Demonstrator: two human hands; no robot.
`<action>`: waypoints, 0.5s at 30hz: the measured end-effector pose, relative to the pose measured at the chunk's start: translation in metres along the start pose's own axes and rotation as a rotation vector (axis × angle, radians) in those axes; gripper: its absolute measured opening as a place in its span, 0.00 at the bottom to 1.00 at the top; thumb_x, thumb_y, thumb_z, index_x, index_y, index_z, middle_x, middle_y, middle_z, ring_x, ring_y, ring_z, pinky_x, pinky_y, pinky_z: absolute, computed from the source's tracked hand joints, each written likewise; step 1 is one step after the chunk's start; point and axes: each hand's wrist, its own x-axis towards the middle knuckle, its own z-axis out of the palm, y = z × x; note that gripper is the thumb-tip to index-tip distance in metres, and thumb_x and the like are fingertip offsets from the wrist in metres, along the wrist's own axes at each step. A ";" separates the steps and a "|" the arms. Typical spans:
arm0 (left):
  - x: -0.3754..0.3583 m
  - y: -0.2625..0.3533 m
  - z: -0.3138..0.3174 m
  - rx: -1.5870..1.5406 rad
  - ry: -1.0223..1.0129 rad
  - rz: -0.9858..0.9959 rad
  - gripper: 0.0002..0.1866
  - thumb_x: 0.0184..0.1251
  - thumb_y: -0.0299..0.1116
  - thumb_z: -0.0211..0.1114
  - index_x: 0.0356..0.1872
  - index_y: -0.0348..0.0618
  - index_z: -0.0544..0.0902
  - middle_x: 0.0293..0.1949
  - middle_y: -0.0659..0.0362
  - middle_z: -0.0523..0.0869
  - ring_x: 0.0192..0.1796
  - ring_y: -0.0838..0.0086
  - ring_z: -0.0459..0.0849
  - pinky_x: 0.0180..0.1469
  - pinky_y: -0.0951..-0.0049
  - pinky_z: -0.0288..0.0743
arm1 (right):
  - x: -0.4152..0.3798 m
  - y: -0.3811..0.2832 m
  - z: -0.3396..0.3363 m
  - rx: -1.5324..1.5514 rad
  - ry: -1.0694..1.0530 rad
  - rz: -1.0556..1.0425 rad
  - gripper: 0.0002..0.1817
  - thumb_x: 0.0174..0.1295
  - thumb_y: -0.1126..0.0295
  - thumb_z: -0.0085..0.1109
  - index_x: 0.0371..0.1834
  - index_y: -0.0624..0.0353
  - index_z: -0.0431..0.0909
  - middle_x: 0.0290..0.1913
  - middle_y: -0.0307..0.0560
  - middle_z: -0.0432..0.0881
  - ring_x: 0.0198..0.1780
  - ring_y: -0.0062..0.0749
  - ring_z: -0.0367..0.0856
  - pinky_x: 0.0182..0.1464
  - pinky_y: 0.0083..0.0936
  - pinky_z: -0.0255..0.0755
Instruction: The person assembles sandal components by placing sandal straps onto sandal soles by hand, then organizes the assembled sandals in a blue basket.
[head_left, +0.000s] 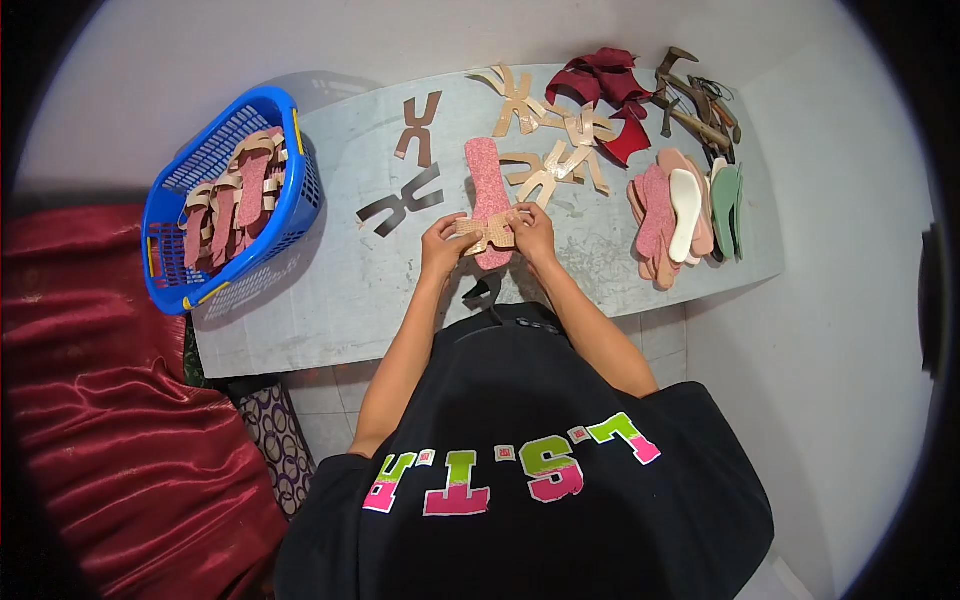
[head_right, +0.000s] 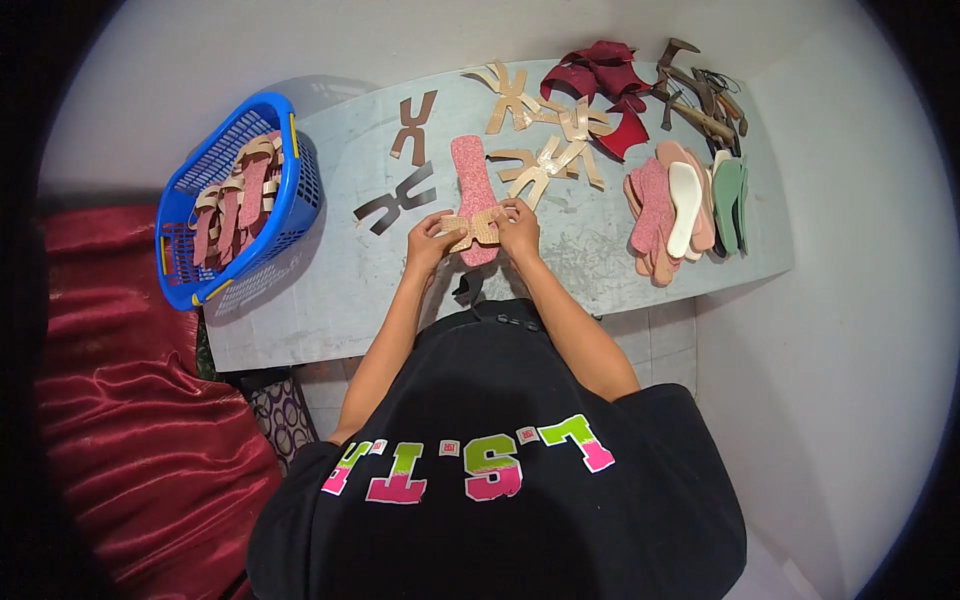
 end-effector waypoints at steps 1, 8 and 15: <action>0.002 -0.001 0.000 -0.001 0.000 0.000 0.25 0.55 0.18 0.73 0.56 0.31 0.77 0.46 0.51 0.86 0.43 0.69 0.88 0.43 0.72 0.86 | -0.002 -0.001 0.000 -0.053 -0.001 -0.026 0.09 0.64 0.76 0.61 0.47 0.62 0.77 0.35 0.44 0.86 0.37 0.25 0.83 0.39 0.21 0.75; 0.014 -0.019 -0.013 0.065 0.020 -0.078 0.18 0.59 0.15 0.66 0.52 0.29 0.79 0.42 0.50 0.87 0.41 0.69 0.88 0.43 0.71 0.85 | -0.012 -0.024 0.000 0.074 -0.154 0.087 0.10 0.65 0.75 0.60 0.48 0.62 0.77 0.40 0.44 0.86 0.38 0.27 0.84 0.40 0.26 0.77; 0.013 -0.025 -0.019 0.071 0.054 -0.076 0.18 0.61 0.16 0.64 0.54 0.31 0.78 0.43 0.51 0.86 0.41 0.68 0.87 0.43 0.71 0.84 | -0.026 -0.053 -0.001 0.012 -0.241 0.279 0.15 0.65 0.72 0.60 0.54 0.62 0.74 0.46 0.46 0.84 0.39 0.28 0.84 0.39 0.26 0.78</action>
